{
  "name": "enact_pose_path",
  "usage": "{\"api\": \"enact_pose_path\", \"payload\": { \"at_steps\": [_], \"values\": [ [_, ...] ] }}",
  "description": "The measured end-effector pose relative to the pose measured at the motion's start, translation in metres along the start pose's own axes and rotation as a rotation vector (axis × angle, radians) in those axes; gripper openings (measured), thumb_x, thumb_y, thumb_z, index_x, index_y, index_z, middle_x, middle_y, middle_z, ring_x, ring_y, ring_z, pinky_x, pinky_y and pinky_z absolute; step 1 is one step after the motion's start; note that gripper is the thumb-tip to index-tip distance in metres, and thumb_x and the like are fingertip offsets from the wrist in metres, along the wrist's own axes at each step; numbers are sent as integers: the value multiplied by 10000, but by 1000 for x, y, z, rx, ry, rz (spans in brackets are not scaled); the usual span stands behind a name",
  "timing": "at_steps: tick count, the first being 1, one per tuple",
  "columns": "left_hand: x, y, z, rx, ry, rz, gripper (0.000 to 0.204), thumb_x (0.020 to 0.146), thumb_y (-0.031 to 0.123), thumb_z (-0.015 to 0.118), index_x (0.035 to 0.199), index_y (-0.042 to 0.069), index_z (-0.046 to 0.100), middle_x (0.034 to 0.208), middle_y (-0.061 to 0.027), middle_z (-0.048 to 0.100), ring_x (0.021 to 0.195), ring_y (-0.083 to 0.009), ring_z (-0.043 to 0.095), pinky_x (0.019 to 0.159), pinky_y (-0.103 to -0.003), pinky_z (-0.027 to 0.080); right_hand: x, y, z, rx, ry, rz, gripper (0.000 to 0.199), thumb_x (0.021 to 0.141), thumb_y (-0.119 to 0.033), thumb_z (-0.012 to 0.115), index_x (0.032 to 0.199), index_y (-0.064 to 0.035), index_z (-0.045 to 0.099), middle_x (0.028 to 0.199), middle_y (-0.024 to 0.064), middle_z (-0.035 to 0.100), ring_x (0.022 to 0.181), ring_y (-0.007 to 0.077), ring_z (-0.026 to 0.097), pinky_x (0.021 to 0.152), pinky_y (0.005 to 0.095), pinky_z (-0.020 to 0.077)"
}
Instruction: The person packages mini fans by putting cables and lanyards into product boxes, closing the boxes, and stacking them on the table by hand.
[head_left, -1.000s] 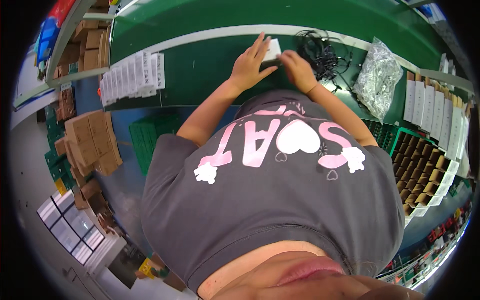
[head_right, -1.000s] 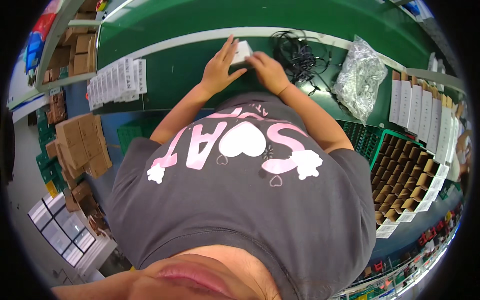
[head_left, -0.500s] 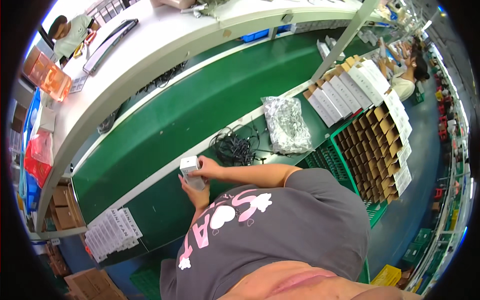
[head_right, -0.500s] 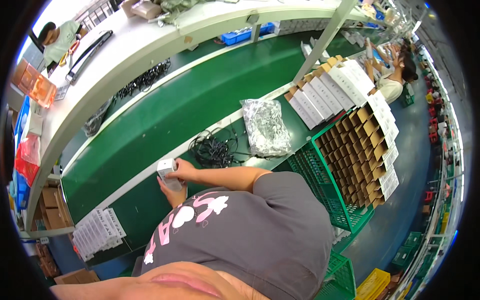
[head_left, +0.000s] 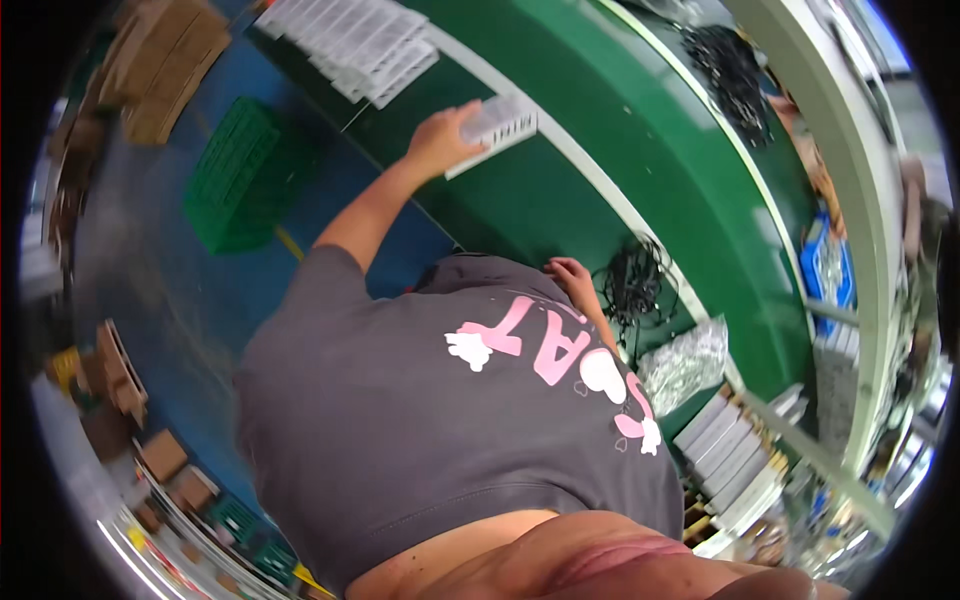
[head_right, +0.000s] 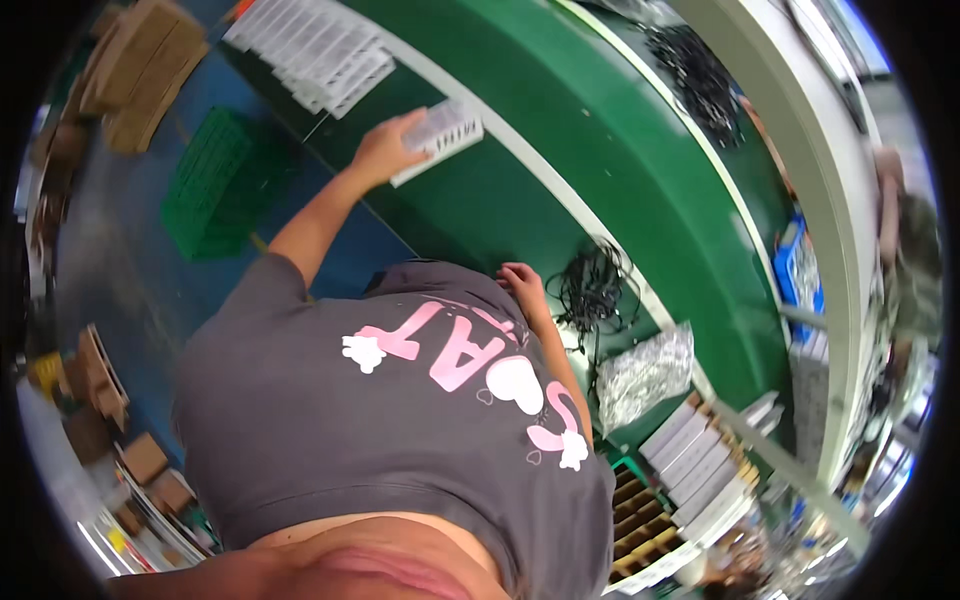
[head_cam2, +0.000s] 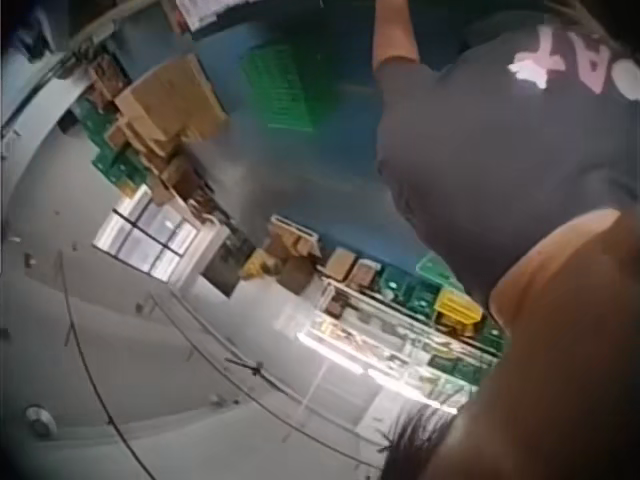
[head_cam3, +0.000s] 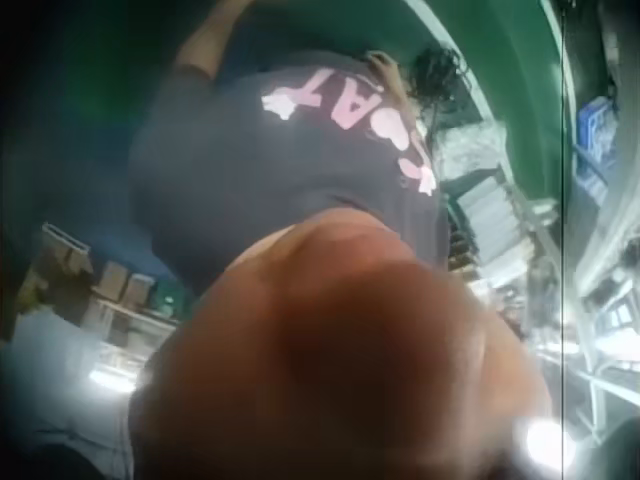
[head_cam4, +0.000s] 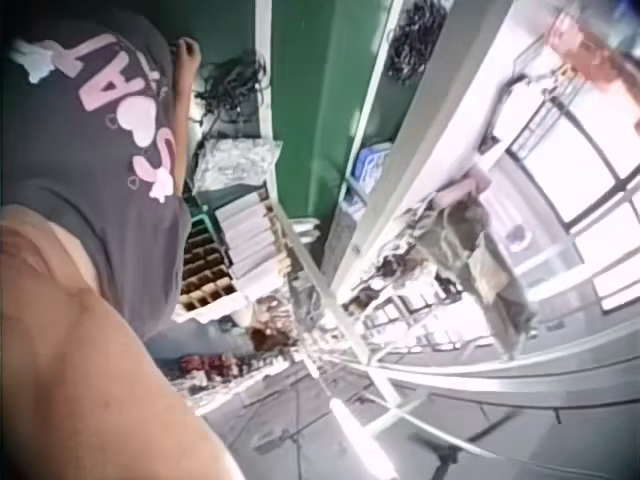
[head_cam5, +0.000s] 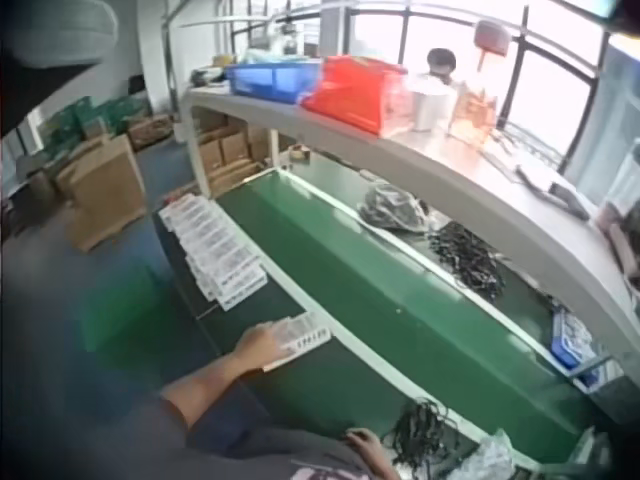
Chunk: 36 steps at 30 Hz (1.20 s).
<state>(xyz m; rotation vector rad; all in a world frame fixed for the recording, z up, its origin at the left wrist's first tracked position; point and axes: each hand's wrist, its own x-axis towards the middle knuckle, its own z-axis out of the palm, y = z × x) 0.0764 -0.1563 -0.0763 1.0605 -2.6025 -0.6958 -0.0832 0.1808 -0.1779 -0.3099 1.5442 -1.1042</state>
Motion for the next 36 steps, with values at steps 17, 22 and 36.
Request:
{"api": "enact_pose_path", "payload": {
  "at_steps": [17,22,36],
  "values": [
    [173,-67,-137,11,781,353,434,840,153,660,1250,80,537,1280,-132,538,1225,-336,467,1037,-453,347,26,26,30,-619,491,-65,257,831,-305,584,803,-73,691,665,54,695,612,190,676,584,329,510],
    [154,98,-231,-183,1014,934,280,841,80,642,1118,78,607,1135,-86,611,1111,-287,545,965,-409,395,29,27,37,-729,598,-69,295,821,-327,592,765,-54,689,643,86,679,610,251,671,609,378,518],
    [178,163,-274,281,863,1070,366,703,76,666,1066,118,688,1028,-41,671,1026,-252,587,980,-398,398,17,17,36,-317,520,-62,325,920,-276,545,743,-25,650,608,78,670,492,168,654,494,273,498]
  ]
}}
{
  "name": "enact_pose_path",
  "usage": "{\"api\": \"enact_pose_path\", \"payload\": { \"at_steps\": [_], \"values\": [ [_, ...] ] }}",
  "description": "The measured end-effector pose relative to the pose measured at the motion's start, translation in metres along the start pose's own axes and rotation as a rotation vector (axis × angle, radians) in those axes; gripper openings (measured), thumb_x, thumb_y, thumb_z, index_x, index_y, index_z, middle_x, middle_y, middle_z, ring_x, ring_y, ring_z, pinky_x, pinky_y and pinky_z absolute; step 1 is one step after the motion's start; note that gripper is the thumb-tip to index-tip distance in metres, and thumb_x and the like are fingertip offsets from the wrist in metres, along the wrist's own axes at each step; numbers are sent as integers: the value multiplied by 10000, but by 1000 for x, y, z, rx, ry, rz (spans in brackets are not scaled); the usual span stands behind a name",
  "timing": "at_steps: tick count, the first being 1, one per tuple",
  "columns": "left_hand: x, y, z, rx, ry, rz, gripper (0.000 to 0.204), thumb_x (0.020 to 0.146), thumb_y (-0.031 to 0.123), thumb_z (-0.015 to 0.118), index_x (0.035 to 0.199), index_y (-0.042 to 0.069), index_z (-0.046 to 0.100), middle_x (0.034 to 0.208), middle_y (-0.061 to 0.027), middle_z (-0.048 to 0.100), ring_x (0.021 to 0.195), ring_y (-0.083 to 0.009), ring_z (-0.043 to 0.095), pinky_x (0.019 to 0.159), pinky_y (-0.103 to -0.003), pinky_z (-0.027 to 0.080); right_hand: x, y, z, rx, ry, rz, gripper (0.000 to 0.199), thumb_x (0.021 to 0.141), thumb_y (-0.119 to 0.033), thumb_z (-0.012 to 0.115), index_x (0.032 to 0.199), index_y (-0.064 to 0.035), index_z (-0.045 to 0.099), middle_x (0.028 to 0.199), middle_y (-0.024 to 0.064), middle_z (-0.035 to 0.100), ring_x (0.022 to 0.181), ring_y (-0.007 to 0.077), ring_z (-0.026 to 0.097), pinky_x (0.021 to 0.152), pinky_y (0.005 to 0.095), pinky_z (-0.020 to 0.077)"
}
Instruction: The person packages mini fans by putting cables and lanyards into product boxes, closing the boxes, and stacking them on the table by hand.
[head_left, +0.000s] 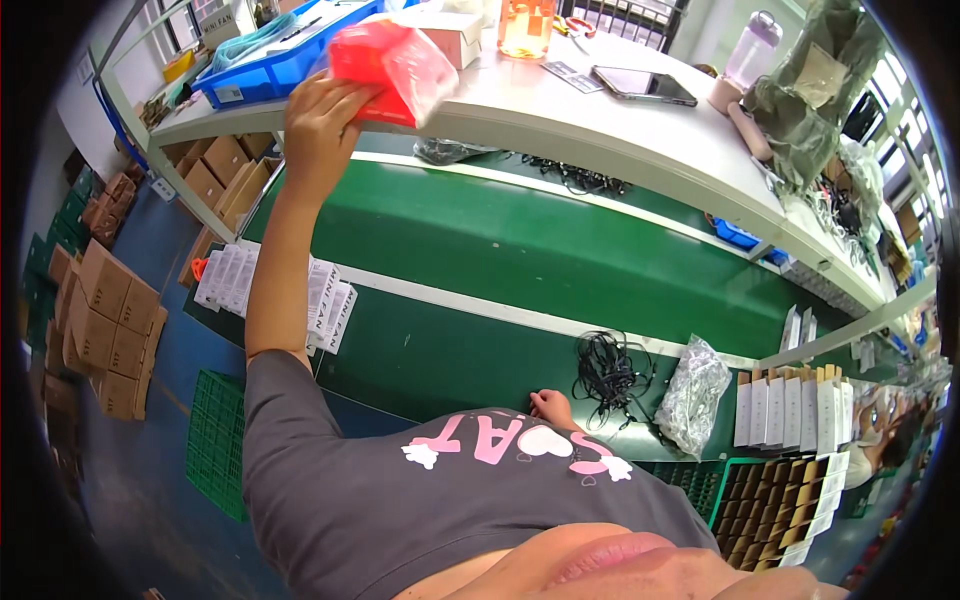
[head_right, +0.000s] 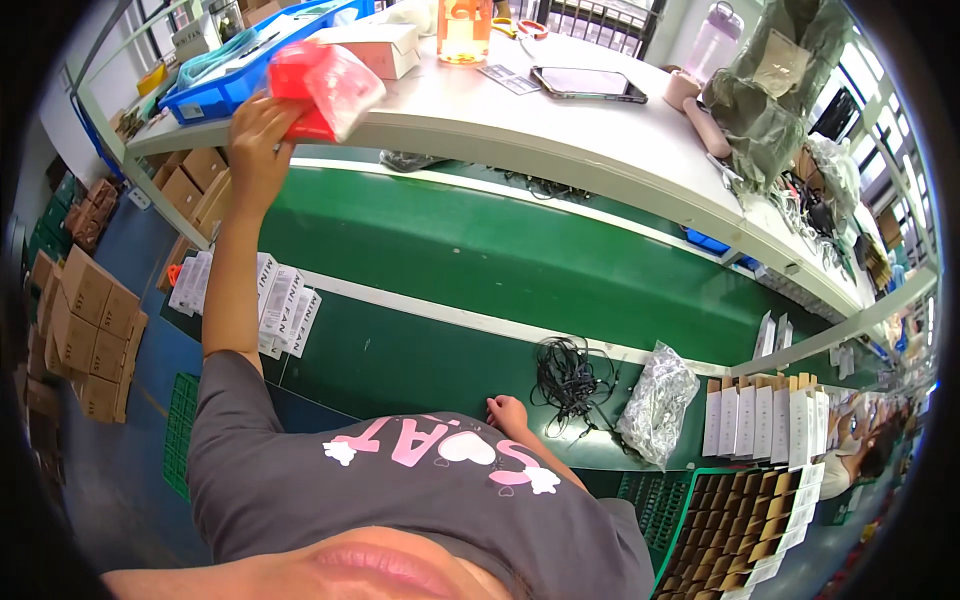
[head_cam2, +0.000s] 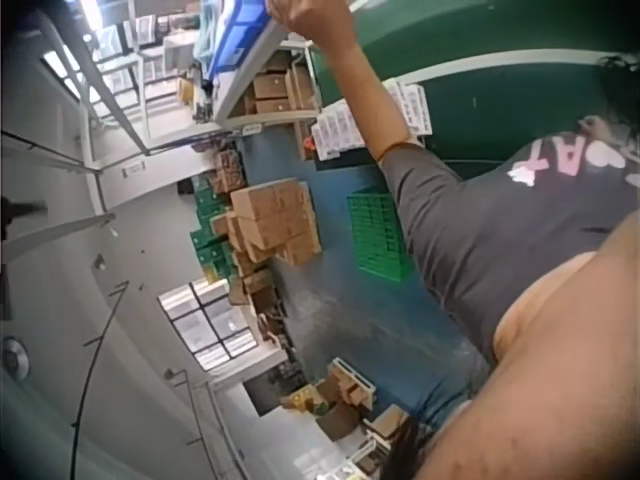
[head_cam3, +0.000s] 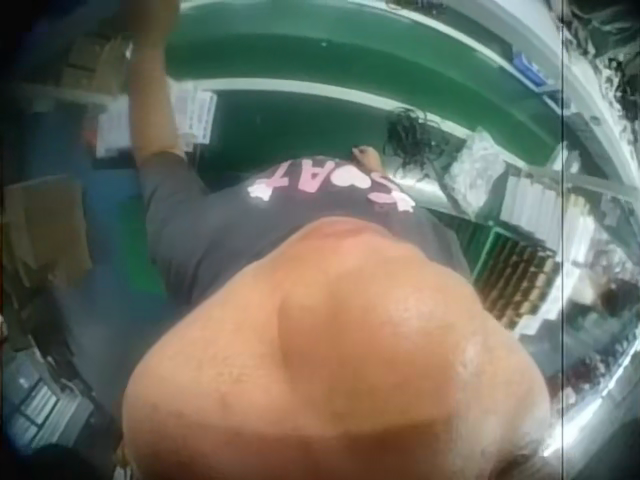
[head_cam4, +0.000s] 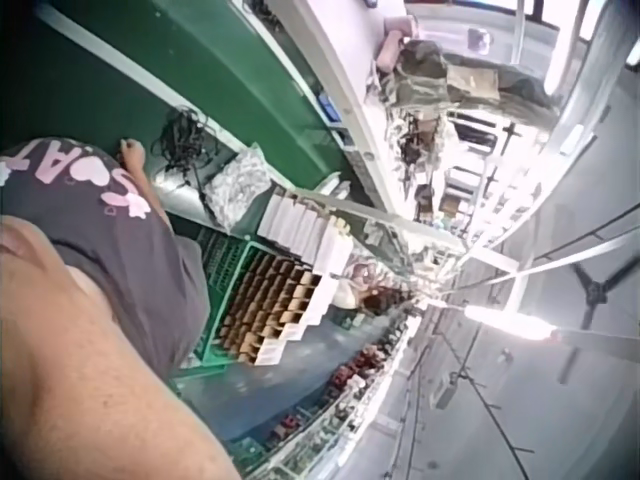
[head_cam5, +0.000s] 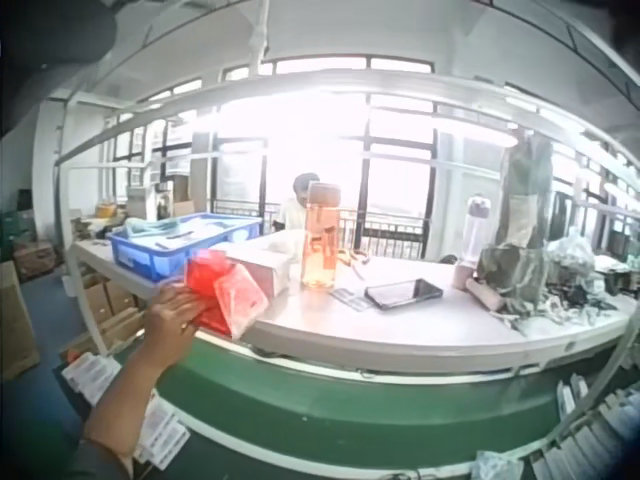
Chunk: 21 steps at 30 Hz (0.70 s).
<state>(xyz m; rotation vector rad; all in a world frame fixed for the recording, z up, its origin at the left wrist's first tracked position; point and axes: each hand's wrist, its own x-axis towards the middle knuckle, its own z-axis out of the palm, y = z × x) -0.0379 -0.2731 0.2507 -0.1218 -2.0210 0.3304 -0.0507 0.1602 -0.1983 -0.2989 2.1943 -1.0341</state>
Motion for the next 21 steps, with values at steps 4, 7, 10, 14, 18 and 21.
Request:
{"api": "enact_pose_path", "payload": {
  "at_steps": [4,7,10,14,18,21],
  "values": [
    [28,41,-19,0,265,24,404,649,65,701,1038,170,712,974,-2,658,862,-234,589,793,-366,462,6,8,-6,69,-92,-6,314,920,-266,546,757,-16,644,620,85,669,500,173,651,479,281,493],
    [66,81,-20,-215,177,165,323,699,167,726,1019,203,727,928,20,634,811,-208,602,683,-334,504,15,16,-9,129,-198,7,302,923,-245,546,773,0,637,628,105,668,496,186,647,460,292,493],
    [108,123,15,-243,7,212,288,818,184,658,1105,174,683,974,-38,650,891,-248,634,758,-372,528,21,22,-15,244,-315,11,263,918,-216,561,799,5,638,652,113,673,511,179,647,481,285,509],
    [186,160,50,-97,-205,149,92,836,213,612,838,128,647,866,-56,615,820,-225,629,683,-365,515,17,42,-12,139,-204,-142,209,869,-213,601,844,-17,669,731,91,695,627,151,663,579,279,525],
    [245,166,117,125,-75,212,120,823,218,595,840,118,658,881,-96,617,919,-231,608,723,-387,508,25,78,-14,174,-230,-181,213,850,-226,617,863,-26,690,727,63,689,666,138,658,636,274,517],
    [267,155,193,178,-67,180,286,846,319,604,950,60,670,980,-141,639,980,-275,596,822,-401,490,17,70,-18,211,-244,-185,209,846,-226,622,854,-31,695,728,50,685,667,121,646,633,262,509]
  ]
}}
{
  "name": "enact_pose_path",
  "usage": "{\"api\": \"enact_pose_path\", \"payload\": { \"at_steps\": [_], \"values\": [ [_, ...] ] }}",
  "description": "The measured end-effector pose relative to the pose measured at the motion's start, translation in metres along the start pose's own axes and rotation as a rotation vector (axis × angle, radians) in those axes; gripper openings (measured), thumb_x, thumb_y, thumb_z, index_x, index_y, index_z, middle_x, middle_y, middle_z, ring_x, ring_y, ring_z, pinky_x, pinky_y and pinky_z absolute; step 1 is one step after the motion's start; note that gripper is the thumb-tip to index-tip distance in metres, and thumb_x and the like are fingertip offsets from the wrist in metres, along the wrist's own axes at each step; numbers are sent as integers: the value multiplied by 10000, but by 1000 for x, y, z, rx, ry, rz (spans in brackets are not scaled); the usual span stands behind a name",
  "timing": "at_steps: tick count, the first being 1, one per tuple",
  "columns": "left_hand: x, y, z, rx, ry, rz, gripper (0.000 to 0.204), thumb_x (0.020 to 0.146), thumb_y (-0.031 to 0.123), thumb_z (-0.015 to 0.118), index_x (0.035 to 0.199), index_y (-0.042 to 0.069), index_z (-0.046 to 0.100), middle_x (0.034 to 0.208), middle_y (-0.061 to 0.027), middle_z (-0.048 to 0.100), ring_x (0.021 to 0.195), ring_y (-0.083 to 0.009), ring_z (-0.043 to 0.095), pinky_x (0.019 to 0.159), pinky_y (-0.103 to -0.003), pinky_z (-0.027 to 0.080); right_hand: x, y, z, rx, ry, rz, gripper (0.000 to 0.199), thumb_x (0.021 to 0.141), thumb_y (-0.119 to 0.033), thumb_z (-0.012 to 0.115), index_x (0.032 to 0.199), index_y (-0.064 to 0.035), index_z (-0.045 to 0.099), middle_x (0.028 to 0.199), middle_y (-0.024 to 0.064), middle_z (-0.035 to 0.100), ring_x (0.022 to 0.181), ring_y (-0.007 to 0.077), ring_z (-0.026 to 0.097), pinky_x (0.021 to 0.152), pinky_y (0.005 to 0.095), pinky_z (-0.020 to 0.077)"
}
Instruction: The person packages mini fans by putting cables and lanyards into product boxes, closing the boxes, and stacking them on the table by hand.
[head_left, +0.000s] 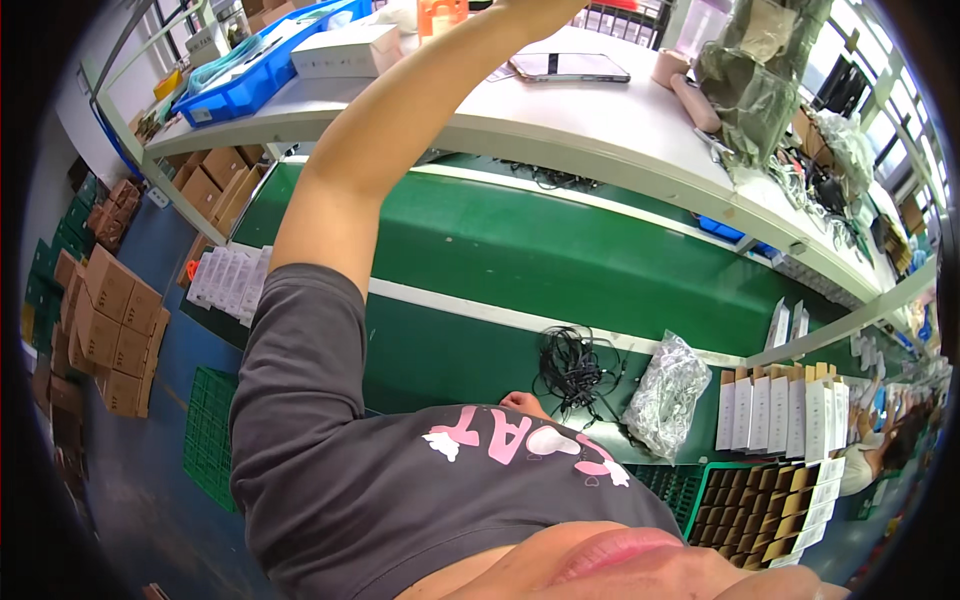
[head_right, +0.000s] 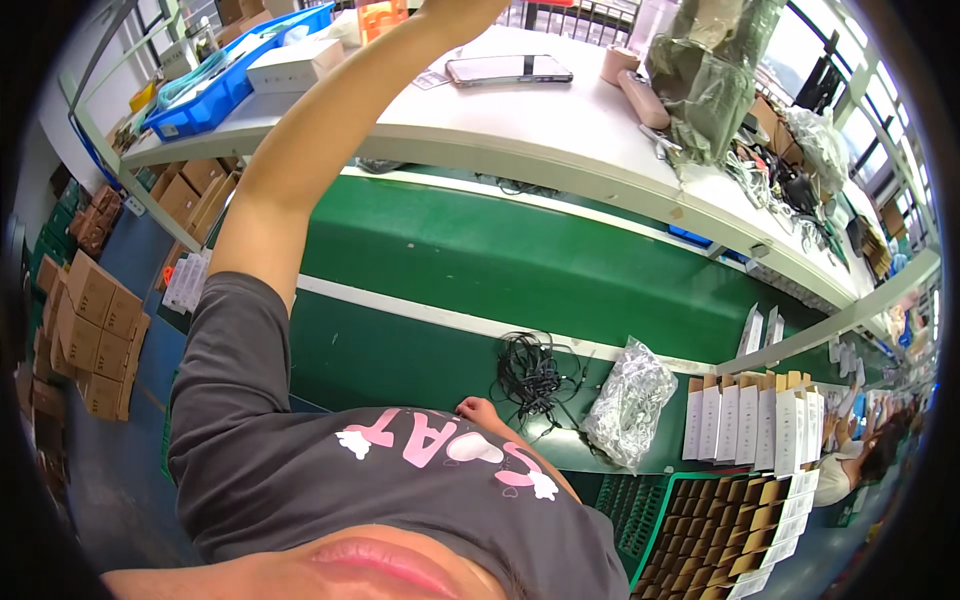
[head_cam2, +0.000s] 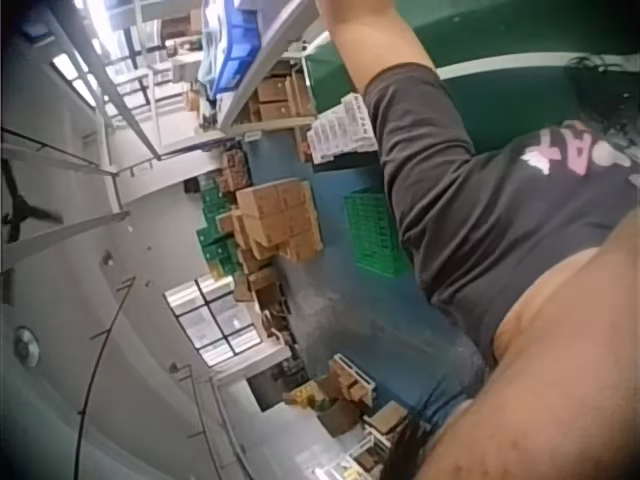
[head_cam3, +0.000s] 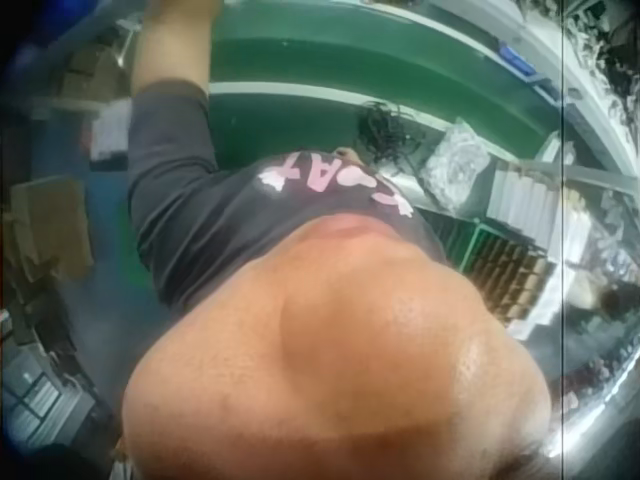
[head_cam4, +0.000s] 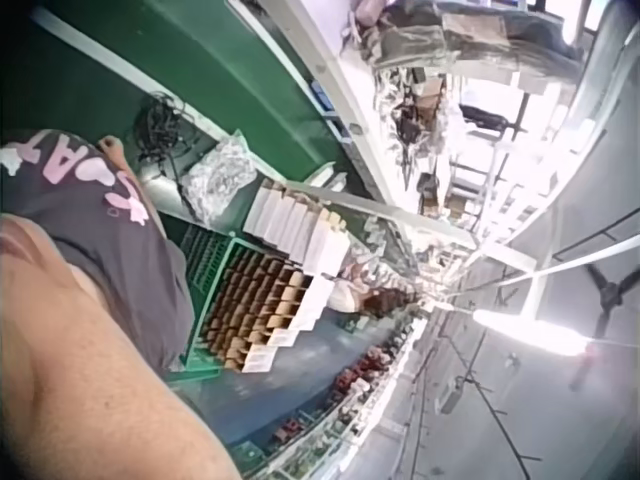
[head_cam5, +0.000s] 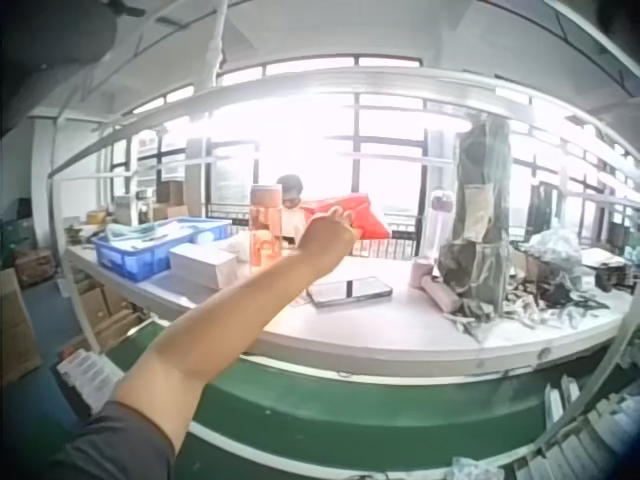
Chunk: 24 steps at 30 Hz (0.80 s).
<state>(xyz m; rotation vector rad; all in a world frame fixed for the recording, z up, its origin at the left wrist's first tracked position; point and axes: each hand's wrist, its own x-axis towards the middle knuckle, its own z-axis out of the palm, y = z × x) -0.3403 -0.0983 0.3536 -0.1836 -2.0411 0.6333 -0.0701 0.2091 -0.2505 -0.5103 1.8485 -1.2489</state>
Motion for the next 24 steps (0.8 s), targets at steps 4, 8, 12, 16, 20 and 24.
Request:
{"api": "enact_pose_path", "payload": {
  "at_steps": [4,8,12,16,20,24],
  "values": [
    [-2,17,37,-280,-456,-34,327,941,382,477,1107,174,667,973,-122,664,956,-291,629,815,-415,504,6,4,-3,76,-26,73,199,853,-208,617,836,-28,700,740,35,688,661,100,628,614,249,490],
    [-15,8,63,-431,-780,4,426,946,469,421,1169,185,648,1095,-132,659,999,-307,621,881,-406,465,12,15,-3,85,-62,40,202,858,-212,619,842,-29,703,747,28,689,659,87,620,605,247,484],
    [-9,28,40,-626,-827,-91,592,917,626,377,1243,193,617,1180,-124,638,1057,-296,605,927,-374,434,10,11,-9,85,-57,70,204,862,-214,617,841,-30,703,741,27,686,653,82,612,598,245,479],
    [-25,34,7,-523,-846,-54,733,853,745,367,1285,196,590,1230,-109,615,1152,-284,554,1010,-371,364,9,6,-7,60,-86,71,208,874,-220,615,830,-36,701,722,19,674,627,70,588,572,234,460],
    [-27,40,-27,-605,-909,8,892,765,808,437,1340,132,522,1275,-151,578,1175,-291,542,1007,-378,374,15,20,-2,104,-105,38,210,880,-229,622,837,-39,701,712,13,669,616,67,583,563,229,456],
    [-31,37,-10,-637,-925,14,917,738,781,523,1331,81,506,1266,-190,565,1157,-308,548,974,-385,409,14,25,0,120,-103,24,204,881,-230,628,849,-43,701,704,15,671,617,69,596,556,232,466]
  ]
}}
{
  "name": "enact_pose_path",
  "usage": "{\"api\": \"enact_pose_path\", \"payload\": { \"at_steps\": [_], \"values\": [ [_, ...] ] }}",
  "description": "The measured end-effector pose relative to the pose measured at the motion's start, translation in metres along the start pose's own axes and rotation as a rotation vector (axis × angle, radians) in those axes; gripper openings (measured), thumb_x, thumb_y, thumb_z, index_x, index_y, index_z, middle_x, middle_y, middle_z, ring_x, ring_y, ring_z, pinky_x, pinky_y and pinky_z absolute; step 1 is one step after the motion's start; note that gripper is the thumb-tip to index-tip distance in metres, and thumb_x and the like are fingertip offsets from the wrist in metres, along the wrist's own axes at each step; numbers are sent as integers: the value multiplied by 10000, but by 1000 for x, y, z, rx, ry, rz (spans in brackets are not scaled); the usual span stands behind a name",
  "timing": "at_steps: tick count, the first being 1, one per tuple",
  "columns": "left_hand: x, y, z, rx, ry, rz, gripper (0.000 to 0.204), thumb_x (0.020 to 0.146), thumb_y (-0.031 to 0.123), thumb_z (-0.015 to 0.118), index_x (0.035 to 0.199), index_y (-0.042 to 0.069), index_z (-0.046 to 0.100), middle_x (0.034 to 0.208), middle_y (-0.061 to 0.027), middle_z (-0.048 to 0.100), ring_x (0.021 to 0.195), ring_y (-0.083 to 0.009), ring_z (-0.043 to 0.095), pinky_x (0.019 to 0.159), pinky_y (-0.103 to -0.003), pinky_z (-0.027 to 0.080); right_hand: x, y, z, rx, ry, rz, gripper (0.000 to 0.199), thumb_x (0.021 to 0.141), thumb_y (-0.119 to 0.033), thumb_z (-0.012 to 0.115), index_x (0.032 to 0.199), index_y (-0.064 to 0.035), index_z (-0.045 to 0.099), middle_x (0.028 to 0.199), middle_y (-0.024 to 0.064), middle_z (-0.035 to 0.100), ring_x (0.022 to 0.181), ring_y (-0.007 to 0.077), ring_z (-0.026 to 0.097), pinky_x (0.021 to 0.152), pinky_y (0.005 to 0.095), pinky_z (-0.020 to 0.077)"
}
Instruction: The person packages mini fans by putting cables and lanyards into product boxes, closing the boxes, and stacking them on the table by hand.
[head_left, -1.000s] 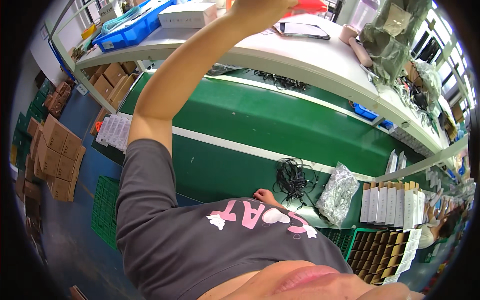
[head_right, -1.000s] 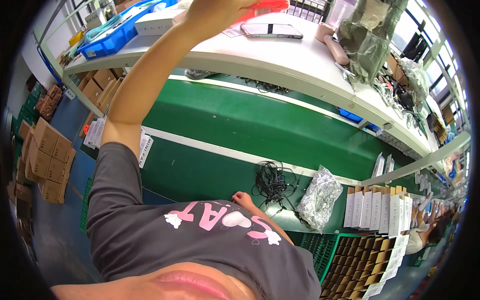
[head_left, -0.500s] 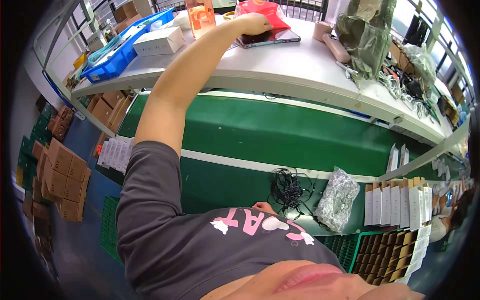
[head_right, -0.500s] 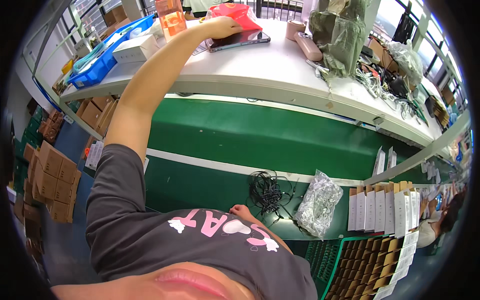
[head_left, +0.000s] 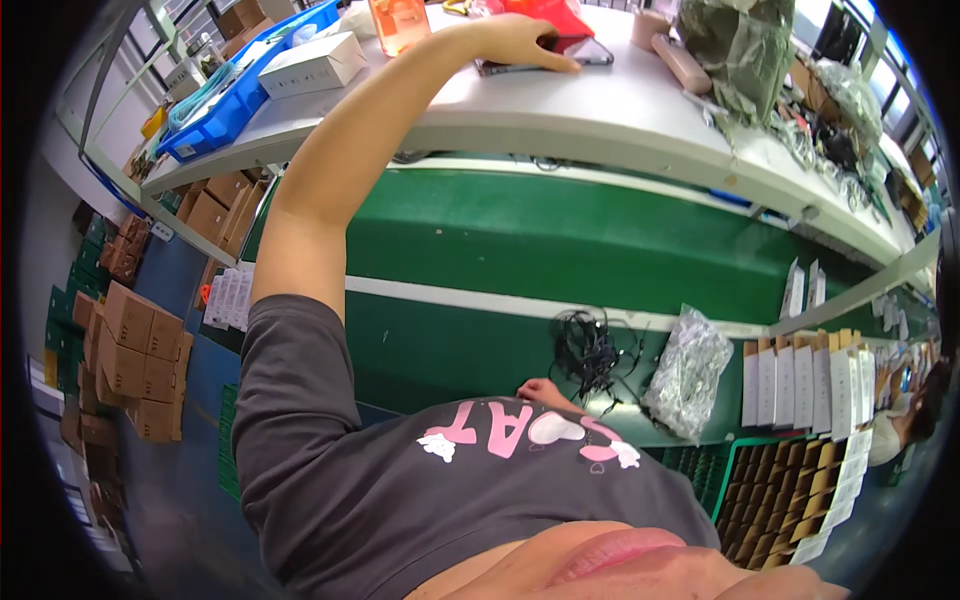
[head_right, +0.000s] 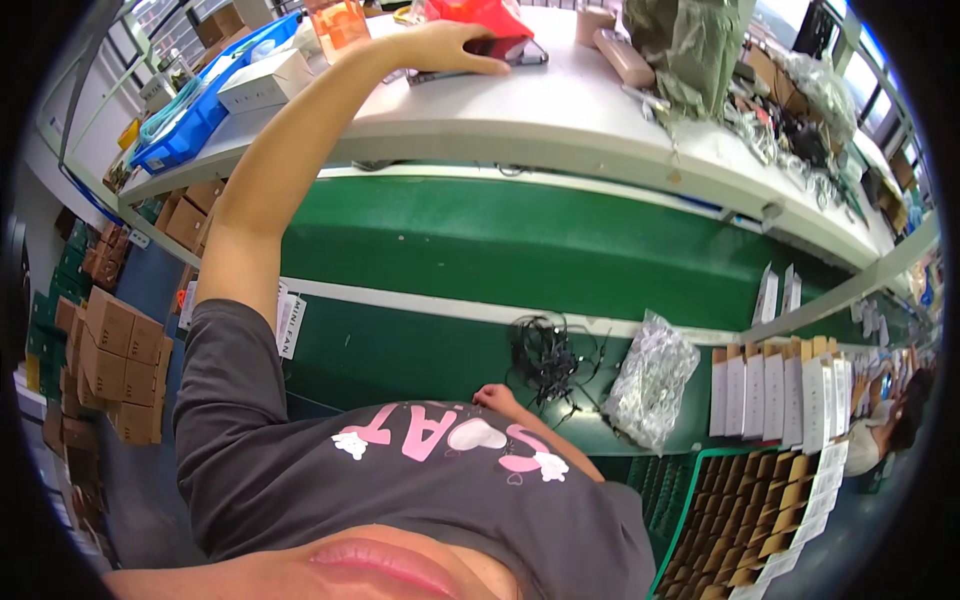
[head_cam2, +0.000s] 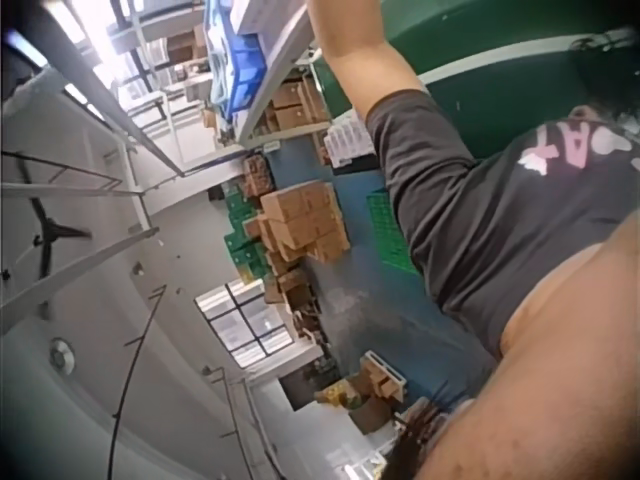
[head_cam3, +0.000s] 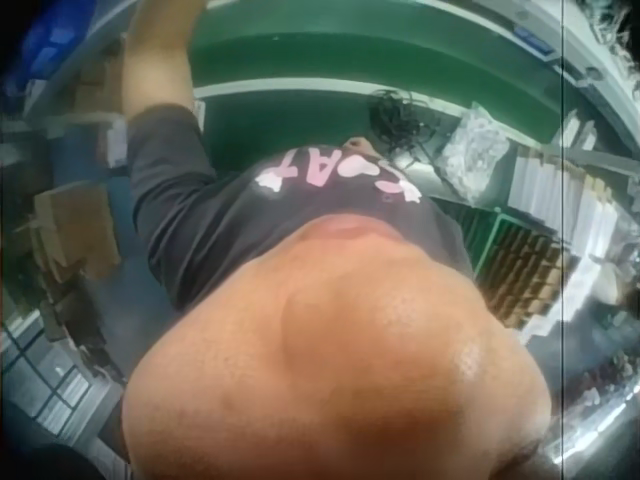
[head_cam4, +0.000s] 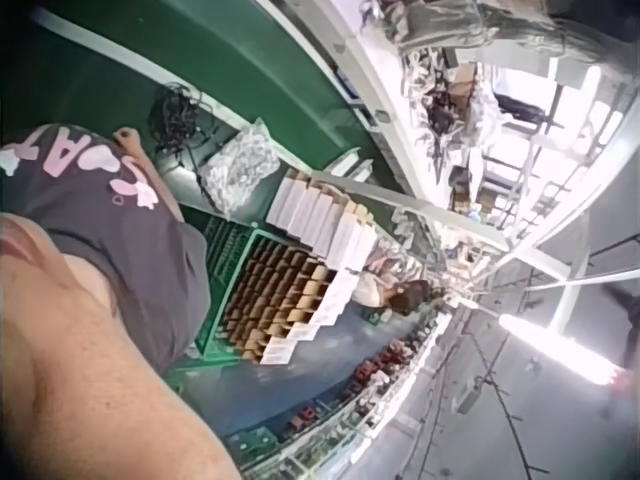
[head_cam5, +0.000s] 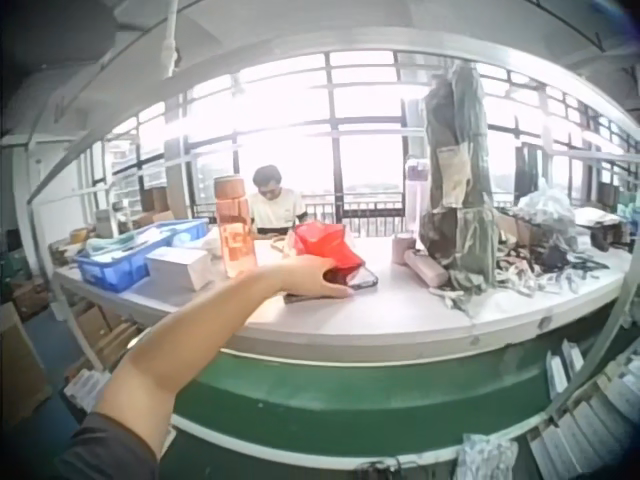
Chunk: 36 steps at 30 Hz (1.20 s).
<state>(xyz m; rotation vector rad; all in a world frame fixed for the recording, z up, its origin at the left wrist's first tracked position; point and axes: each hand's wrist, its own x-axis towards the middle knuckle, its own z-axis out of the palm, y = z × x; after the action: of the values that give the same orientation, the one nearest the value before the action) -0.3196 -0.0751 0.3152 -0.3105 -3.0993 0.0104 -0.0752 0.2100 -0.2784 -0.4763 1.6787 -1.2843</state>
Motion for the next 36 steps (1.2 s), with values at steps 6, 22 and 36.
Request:
{"api": "enact_pose_path", "payload": {
  "at_steps": [6,22,36],
  "values": [
    [-54,31,-4,48,511,83,669,797,531,638,1179,-17,604,1196,-227,592,1142,-357,535,993,-417,399,-55,-76,-33,-123,626,-293,108,899,-102,566,886,-23,638,691,100,662,570,182,654,523,313,509],
    [-31,28,-3,29,172,-246,825,707,751,571,1126,46,658,1039,-151,663,1020,-273,611,907,-376,449,-98,-26,-85,-886,950,-93,671,749,-147,705,1333,-10,403,1340,210,423,1250,395,394,1044,468,332],
    [-31,16,19,-53,567,-20,846,701,565,725,1359,111,446,1260,-162,581,1195,-298,531,1005,-392,404,-102,-13,-84,-910,1011,-184,683,799,-163,634,1387,20,339,1427,208,371,1344,373,319,1112,477,236]
  ]
}}
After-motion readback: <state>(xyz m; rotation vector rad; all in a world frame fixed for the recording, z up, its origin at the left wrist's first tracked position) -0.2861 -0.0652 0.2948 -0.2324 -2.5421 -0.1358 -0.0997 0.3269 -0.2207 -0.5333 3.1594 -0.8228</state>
